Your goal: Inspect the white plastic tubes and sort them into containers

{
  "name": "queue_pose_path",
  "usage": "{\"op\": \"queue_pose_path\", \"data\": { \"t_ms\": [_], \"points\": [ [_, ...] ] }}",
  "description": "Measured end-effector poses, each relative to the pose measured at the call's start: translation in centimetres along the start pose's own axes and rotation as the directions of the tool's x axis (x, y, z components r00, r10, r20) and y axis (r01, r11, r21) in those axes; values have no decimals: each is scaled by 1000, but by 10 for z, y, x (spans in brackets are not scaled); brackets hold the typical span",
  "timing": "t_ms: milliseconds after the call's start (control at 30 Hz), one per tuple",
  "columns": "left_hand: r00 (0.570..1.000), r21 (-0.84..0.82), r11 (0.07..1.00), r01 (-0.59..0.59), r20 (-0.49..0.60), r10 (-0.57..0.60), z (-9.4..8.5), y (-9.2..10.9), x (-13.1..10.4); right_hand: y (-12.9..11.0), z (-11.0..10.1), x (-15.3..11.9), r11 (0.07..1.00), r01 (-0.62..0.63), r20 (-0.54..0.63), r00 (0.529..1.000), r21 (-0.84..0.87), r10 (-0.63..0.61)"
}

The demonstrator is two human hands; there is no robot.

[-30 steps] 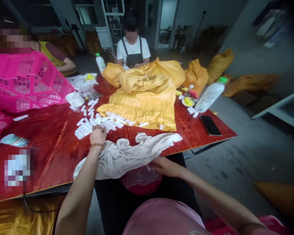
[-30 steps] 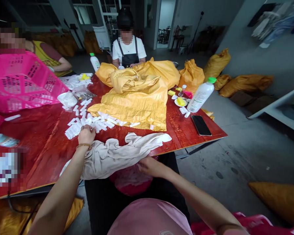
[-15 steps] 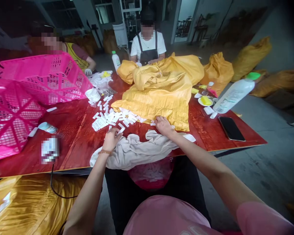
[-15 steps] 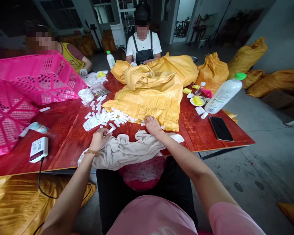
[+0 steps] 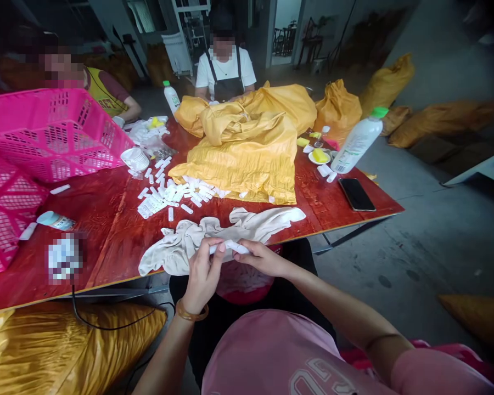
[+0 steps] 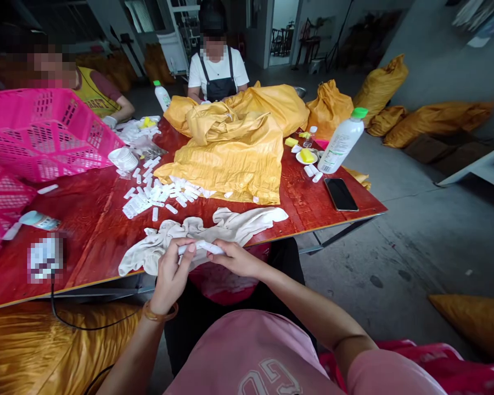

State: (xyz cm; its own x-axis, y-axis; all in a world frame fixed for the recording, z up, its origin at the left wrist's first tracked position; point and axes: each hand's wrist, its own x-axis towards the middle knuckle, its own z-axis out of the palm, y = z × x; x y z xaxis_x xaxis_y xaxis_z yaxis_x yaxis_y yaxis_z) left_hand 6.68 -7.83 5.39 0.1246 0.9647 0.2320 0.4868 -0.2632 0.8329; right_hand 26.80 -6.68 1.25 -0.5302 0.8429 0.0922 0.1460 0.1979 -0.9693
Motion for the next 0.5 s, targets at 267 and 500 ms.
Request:
{"op": "queue_pose_path", "data": {
  "t_ms": [267,500],
  "points": [
    [993,-9,998,59,105,-58,19,2,-22,-5,19,-16,821,90,-109,977,-564,-183],
    [997,-91,994,67,51,-62,-2,-11,-12,-9,13,-7,984,136,-16,990,-114,-138]
  ]
}}
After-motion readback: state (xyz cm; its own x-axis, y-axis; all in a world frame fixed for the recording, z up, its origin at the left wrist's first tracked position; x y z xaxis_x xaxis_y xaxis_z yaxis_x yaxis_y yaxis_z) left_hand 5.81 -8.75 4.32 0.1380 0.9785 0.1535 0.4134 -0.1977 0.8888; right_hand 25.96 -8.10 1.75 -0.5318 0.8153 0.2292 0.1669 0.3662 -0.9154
